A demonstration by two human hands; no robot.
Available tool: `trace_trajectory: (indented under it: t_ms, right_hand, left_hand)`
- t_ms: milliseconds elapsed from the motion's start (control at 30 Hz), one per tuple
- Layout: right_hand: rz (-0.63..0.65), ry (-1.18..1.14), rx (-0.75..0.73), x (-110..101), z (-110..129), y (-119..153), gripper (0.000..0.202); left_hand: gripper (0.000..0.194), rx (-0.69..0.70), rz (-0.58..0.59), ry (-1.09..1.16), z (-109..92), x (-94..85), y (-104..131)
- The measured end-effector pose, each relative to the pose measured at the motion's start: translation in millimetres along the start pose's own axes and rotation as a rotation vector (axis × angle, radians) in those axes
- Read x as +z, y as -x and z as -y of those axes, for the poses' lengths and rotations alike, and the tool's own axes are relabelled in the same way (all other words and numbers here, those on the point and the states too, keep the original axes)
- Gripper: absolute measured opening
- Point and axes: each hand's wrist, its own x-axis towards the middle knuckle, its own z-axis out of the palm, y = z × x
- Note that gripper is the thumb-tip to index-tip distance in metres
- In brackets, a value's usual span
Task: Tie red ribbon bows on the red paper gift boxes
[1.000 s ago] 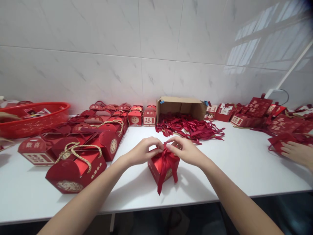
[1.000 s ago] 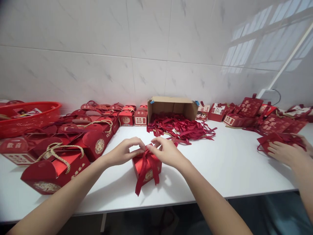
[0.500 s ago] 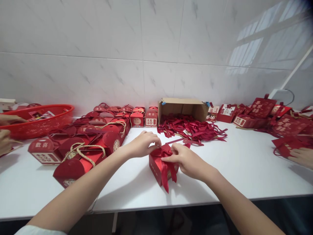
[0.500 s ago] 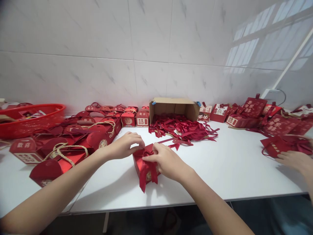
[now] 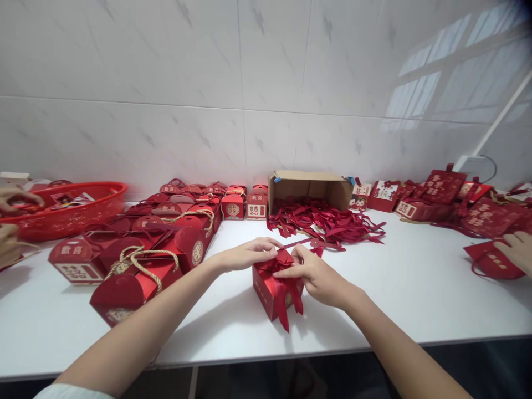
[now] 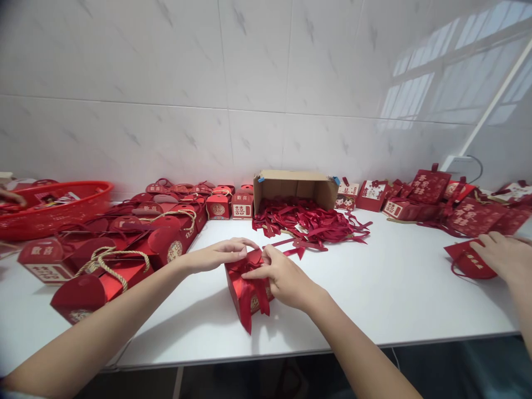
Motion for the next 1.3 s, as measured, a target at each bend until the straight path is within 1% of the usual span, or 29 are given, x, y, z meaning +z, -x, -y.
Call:
trace_trajectory:
  t_ms: [67, 233, 367, 433, 533, 633, 733, 833, 933, 1067, 1167, 1233, 1300]
  right_hand:
    - [0.013, -0.01, 0.01, 0, 0, 0, 0.051]
    - [0.049, -0.084, 0.002, 1, -1, -1, 0.048]
    - [0.074, -0.062, 0.005, 1, -2, 0, 0.054]
    - [0.07, -0.031, -0.011, 0, -2, 1, 0.056]
    - [-0.021, -0.022, -0.052, -1, -2, 2, 0.053]
    - [-0.192, -0.089, -0.057, -2, 0, 1, 0.038]
    - [-0.361, -0.181, 0.002, -1, 3, -2, 0.017]
    - [-0.445, -0.248, 0.068, 1, 3, -6, 0.004]
    - [-0.467, -0.273, 0.106, 4, -1, -9, 0.004]
    - [-0.476, -0.26, 0.138, 5, -10, -7, 0.012]
    - [-0.521, -0.245, 0.167, 3, -17, -1, 0.022]
    - [-0.555, -0.263, 0.192, 3, -21, 2, 0.027]
    - [-0.552, -0.319, 0.205, 2, -25, 4, 0.026]
  left_hand:
    - [0.037, 0.013, -0.001, 0.014, -2, 1.4, 0]
    - [0.037, 0.003, -0.054, 0.028, -3, 3.8, -1]
    - [0.033, 0.003, -0.156, -0.188, 9, 4.2, -4]
    - [0.031, 0.01, -0.187, -0.299, 15, 4.9, -5]
    - [0.03, 0.06, -0.189, -0.367, 17, 8.5, -3]
    - [0.026, 0.128, -0.237, -0.349, 9, 15.7, 0]
    - [0.021, 0.155, -0.285, -0.211, 3, 24.8, -1]
    - [0.026, 0.107, -0.341, -0.051, 2, 32.4, -5]
    - [0.032, 0.078, -0.384, -0.017, 5, 36.0, -9]
    - [0.031, 0.077, -0.384, -0.01, 11, 35.8, -10]
    - [0.035, 0.098, -0.394, 0.045, 17, 34.8, -10]
    - [0.036, 0.111, -0.392, 0.064, 19, 34.4, -10]
    - [0.033, 0.111, -0.389, 0.056, 21, 34.3, -9]
